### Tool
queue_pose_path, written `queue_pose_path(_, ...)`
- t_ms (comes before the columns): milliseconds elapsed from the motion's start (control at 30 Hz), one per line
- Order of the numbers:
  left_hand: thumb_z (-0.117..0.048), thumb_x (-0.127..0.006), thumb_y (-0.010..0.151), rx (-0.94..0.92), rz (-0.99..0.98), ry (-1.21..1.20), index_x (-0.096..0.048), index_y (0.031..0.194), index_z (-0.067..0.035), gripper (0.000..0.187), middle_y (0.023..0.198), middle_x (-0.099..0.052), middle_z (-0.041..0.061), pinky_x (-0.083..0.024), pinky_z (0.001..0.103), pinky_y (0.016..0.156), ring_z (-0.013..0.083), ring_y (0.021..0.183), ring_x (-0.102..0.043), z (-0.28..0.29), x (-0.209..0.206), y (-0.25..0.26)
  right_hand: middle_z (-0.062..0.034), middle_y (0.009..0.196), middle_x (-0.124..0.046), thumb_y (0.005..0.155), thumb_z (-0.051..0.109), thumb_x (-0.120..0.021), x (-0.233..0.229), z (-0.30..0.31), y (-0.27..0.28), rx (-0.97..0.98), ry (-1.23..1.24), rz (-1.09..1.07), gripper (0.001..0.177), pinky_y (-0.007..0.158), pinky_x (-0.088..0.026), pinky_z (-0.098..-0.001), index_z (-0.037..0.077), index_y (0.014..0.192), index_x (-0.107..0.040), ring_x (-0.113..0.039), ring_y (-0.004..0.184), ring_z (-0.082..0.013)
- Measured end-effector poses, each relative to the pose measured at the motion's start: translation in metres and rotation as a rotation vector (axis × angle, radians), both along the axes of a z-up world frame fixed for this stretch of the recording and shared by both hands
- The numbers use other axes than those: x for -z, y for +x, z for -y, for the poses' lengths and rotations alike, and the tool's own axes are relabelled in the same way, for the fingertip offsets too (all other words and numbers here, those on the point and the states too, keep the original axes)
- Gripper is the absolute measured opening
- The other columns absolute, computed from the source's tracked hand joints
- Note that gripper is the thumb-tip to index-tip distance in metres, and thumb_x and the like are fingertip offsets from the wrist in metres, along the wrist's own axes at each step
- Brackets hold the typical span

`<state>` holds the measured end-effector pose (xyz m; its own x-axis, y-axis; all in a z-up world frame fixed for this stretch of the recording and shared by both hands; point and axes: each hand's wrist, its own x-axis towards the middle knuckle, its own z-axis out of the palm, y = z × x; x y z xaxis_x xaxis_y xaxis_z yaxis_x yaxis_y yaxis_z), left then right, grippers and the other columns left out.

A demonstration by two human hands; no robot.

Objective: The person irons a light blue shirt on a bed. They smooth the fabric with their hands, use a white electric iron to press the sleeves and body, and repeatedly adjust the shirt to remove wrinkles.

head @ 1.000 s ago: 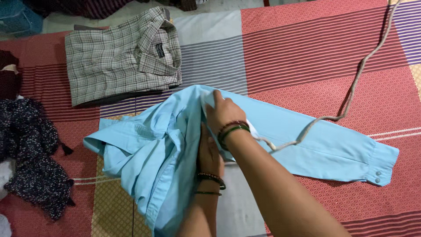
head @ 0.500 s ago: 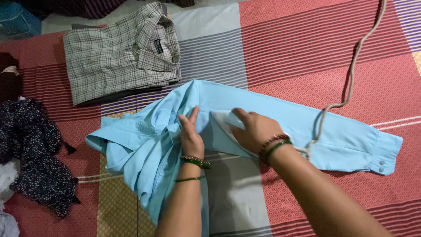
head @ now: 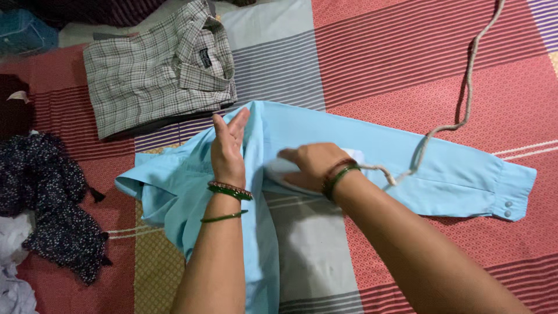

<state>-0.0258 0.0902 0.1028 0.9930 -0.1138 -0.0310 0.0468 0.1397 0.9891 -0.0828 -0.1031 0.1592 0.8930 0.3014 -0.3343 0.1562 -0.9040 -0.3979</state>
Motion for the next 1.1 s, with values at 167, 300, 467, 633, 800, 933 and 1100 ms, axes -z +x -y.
queue_pose_path(167, -0.067, -0.018, 0.102, -0.017, -0.061, 0.005, -0.048, 0.147, 0.011, 0.095, 0.156, -0.048, 0.027, -0.025, 0.043, 0.127, 0.0336, 0.151, -0.042, 0.006, -0.003, -0.017, -0.0123, 0.098, -0.074, 0.086, 0.049, -0.066, -0.006, -0.020, -0.011, -0.066, -0.044, -0.066, 0.054, 0.083, -0.056, -0.0493, 0.031, 0.136, -0.061, -0.071, 0.094, -0.0344)
queue_pose_path(300, -0.067, -0.017, 0.101, 0.001, -0.058, -0.005, -0.046, 0.148, 0.011, 0.096, 0.157, -0.047, 0.026, -0.023, 0.042, 0.127, 0.0327, 0.152, -0.039, 0.012, -0.006, -0.013, -0.0108, 0.101, -0.074, 0.084, 0.045, -0.069, -0.004, -0.042, -0.005, -0.155, 0.021, -0.053, 0.050, 0.082, -0.057, -0.0491, 0.029, 0.130, -0.064, -0.071, 0.094, -0.0338)
queue_pose_path(467, -0.068, -0.018, 0.101, -0.002, -0.044, -0.085, -0.044, 0.149, 0.012, 0.097, 0.159, -0.044, 0.026, -0.021, 0.043, 0.127, 0.0324, 0.154, -0.037, 0.011, -0.003, 0.002, -0.0127, 0.101, -0.073, 0.085, 0.047, -0.070, -0.006, -0.022, -0.020, -0.094, 0.010, -0.108, 0.052, 0.083, -0.056, -0.0496, 0.030, 0.134, -0.061, -0.071, 0.095, -0.0342)
queue_pose_path(633, -0.068, -0.017, 0.100, 0.009, -0.098, -0.044, -0.044, 0.150, 0.009, 0.096, 0.159, -0.045, 0.025, -0.021, 0.042, 0.125, 0.0316, 0.152, -0.037, 0.017, -0.006, -0.004, -0.0120, 0.103, -0.074, 0.085, 0.042, -0.070, -0.002, -0.050, -0.010, -0.057, 0.012, -0.117, 0.049, 0.083, -0.058, -0.0496, 0.030, 0.132, -0.063, -0.072, 0.097, -0.0352)
queue_pose_path(800, -0.066, -0.018, 0.102, 0.013, -0.062, -0.038, -0.047, 0.148, 0.010, 0.093, 0.158, -0.047, 0.025, -0.024, 0.042, 0.126, 0.0320, 0.152, -0.040, 0.029, -0.005, -0.004, -0.0107, 0.104, -0.073, 0.082, 0.046, -0.072, -0.003, -0.026, -0.020, -0.104, 0.039, -0.096, 0.052, 0.083, -0.056, -0.0498, 0.030, 0.130, -0.064, -0.070, 0.096, -0.0347)
queue_pose_path(933, -0.062, -0.017, 0.105, 0.013, 0.001, -0.021, -0.048, 0.147, 0.010, 0.090, 0.157, -0.049, 0.023, -0.025, 0.040, 0.126, 0.0320, 0.152, -0.040, 0.046, 0.009, -0.019, -0.0085, 0.104, -0.073, 0.082, 0.052, -0.072, -0.005, 0.036, -0.047, -0.049, -0.011, -0.123, 0.056, 0.081, -0.056, -0.0480, 0.033, 0.133, -0.061, -0.070, 0.094, -0.0327)
queue_pose_path(1100, -0.058, -0.010, 0.107, -0.098, 0.142, 0.308, -0.053, 0.147, 0.006, 0.087, 0.153, -0.054, 0.022, -0.030, 0.038, 0.124, 0.0318, 0.148, -0.046, 0.055, 0.020, -0.051, -0.0056, 0.098, -0.075, 0.078, 0.060, -0.067, -0.018, 0.087, -0.085, 0.133, -0.127, 0.000, 0.058, 0.071, -0.060, -0.0433, 0.039, 0.133, -0.066, -0.074, 0.081, -0.0283)
